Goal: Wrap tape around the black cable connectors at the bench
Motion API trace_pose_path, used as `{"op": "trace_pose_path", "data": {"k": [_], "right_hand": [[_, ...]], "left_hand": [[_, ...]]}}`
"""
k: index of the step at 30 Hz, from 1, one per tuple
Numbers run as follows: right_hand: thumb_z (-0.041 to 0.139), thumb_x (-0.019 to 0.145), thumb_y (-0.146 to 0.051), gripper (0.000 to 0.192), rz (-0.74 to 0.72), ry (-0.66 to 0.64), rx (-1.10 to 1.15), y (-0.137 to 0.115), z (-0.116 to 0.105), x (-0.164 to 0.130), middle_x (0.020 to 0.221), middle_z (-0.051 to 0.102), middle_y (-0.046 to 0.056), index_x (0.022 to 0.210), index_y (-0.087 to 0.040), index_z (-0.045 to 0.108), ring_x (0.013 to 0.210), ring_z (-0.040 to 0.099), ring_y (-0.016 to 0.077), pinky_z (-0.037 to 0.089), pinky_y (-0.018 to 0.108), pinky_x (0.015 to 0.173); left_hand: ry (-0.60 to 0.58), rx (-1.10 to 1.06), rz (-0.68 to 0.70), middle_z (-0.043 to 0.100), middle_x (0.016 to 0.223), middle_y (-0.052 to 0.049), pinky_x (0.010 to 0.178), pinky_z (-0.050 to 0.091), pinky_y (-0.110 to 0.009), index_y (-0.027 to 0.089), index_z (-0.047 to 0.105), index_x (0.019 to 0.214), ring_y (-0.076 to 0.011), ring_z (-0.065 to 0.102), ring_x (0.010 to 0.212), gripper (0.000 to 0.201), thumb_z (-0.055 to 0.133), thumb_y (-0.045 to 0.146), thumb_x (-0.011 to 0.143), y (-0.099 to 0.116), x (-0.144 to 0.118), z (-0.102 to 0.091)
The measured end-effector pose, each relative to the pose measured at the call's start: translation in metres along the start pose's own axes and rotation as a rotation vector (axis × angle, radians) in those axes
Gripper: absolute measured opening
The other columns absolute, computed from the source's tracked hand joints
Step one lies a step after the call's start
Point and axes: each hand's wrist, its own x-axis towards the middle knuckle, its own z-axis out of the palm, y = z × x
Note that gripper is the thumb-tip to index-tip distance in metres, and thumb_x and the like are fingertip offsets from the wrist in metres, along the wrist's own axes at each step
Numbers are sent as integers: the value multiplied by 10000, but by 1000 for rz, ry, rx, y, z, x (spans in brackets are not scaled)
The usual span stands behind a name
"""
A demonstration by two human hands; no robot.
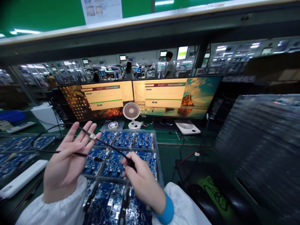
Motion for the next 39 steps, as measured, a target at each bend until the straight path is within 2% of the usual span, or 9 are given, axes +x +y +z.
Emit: {"op": "trace_pose_path", "data": {"k": [3, 5, 9, 12, 18, 24, 33, 37, 39], "right_hand": [[485, 834, -205, 20, 99, -81, 71, -5, -8, -1, 684, 554, -52, 844, -221, 479, 499, 433, 81, 336, 201, 469], [503, 830, -224, 40, 133, -112, 103, -7, -12, -3, 676, 541, -61, 849, -220, 467, 491, 425, 71, 334, 183, 451], [534, 845, -242, 75, 122, -154, 234, -7, -19, -5, 703, 505, -69, 857, -214, 466, 531, 476, 60, 354, 147, 437], [578, 845, -280, 130, 110, -216, 314, -5, -20, -5, 728, 543, -59, 878, -206, 477, 503, 518, 47, 356, 136, 410], [668, 823, -345, 244, 86, -286, 341, -4, -22, -6, 800, 570, -48, 888, -199, 484, 556, 622, 64, 399, 151, 440], [725, 794, -402, 326, 41, -324, 372, -9, -27, -10, 775, 635, -34, 870, -199, 480, 620, 659, 93, 425, 173, 499], [677, 817, -389, 311, 27, -290, 313, -9, -23, -10, 683, 634, -52, 829, -222, 415, 447, 578, 65, 360, 149, 388], [588, 879, -327, 164, 14, -319, 184, -14, -27, -14, 664, 593, -54, 950, -192, 529, 421, 436, 46, 302, 168, 405], [537, 910, -290, 190, -30, -299, 64, -17, -32, -17, 659, 552, -55, 1065, -190, 585, 477, 420, 69, 310, 191, 452]], "left_hand": [[-19, -87, 0, 637, 1292, -152, 1126, 290, -558, 224, 609, 1183, -284, 509, 1294, 513, 453, -52, 780, 6, 0, -5], [-18, -149, 8, 633, 1293, -170, 1130, 271, -569, 221, 615, 1144, -293, 514, 1288, 477, 440, -28, 776, 9, 0, -7], [-57, -189, 50, 596, 1346, -169, 1128, 281, -557, 232, 606, 1114, -276, 496, 1305, 471, 409, -30, 775, 13, 2, -11], [-103, -170, 72, 590, 1360, -150, 1115, 331, -511, 233, 610, 1092, -251, 498, 1306, 482, 391, -48, 767, 16, 6, -11], [-254, -69, 90, 595, 1357, -117, 996, 491, -446, 251, 627, 1075, -249, 529, 1280, 571, 395, -100, 688, 30, 17, 0], [-285, -2, 106, 643, 1297, -84, 994, 492, -455, 270, 666, 1030, -231, 598, 1204, 605, 402, -130, 660, 38, 21, 16], [-338, 15, 103, 669, 1251, -66, 941, 535, -413, 273, 683, 990, -206, 655, 1111, 600, 406, -137, 650, 40, 27, 31], [-334, 28, 78, 669, 1251, -74, 948, 529, -412, 267, 677, 1003, -202, 664, 1087, 564, 421, -112, 672, 40, 30, 31], [-318, 8, 62, 662, 1262, -88, 959, 518, -414, 258, 672, 1017, -205, 659, 1095, 522, 435, -76, 694, 38, 30, 26]]}}
